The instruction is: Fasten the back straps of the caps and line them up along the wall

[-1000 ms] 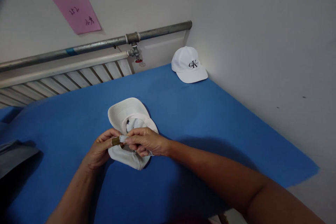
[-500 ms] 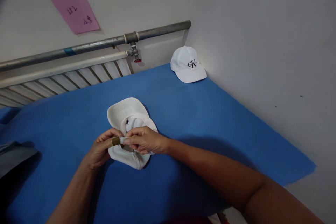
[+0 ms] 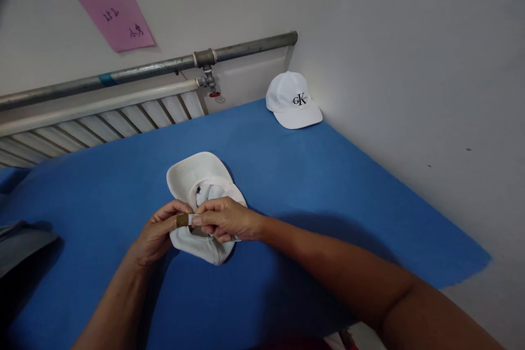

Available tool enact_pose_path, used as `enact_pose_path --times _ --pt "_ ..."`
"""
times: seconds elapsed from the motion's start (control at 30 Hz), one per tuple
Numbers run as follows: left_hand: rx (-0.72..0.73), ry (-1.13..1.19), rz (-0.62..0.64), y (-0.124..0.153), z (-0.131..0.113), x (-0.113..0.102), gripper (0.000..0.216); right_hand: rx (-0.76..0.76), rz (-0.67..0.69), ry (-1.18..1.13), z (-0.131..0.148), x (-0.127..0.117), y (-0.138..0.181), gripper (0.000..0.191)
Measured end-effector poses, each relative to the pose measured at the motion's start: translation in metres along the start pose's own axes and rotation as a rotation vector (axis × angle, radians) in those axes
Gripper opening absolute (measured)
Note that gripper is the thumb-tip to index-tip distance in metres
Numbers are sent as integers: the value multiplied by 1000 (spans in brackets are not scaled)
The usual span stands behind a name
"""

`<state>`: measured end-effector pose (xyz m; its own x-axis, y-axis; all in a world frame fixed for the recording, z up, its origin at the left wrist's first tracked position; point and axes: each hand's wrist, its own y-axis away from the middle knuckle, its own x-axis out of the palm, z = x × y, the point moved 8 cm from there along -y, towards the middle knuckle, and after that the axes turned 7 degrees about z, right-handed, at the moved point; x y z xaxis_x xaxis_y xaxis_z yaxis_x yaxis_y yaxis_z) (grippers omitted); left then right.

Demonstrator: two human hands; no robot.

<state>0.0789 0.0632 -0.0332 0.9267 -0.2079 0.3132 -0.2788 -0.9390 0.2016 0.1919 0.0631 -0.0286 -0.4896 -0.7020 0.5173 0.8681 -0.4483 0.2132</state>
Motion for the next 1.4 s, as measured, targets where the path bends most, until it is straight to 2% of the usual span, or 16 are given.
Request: enact_pose_path --times 0.13,0.33,0.4,0.5,0.63,0.9,1.17,1.4 --pt "55 1 18 1 -2 -2 20 2 -17 -36 -3 1 0 20" --pt "189 -51 196 7 -12 4 40 -52 2 -44 1 4 1 21" --pt "243 -122 187 8 -18 5 41 -67 4 -45 3 4 1 24" --pt "304 -233 96 10 -23 3 29 -84 32 -61 3 6 1 25" --pt "218 -196 42 8 -14 0 15 -110 74 -64 4 6 1 23" --pt "74 -77 59 6 -4 3 22 -84 59 0 6 6 1 28" --pt "97 -14 65 6 -9 4 24 -125 -56 121 15 -7 5 15" --pt "62 -54 84 6 -6 5 25 -100 3 120 15 -2 8 13"
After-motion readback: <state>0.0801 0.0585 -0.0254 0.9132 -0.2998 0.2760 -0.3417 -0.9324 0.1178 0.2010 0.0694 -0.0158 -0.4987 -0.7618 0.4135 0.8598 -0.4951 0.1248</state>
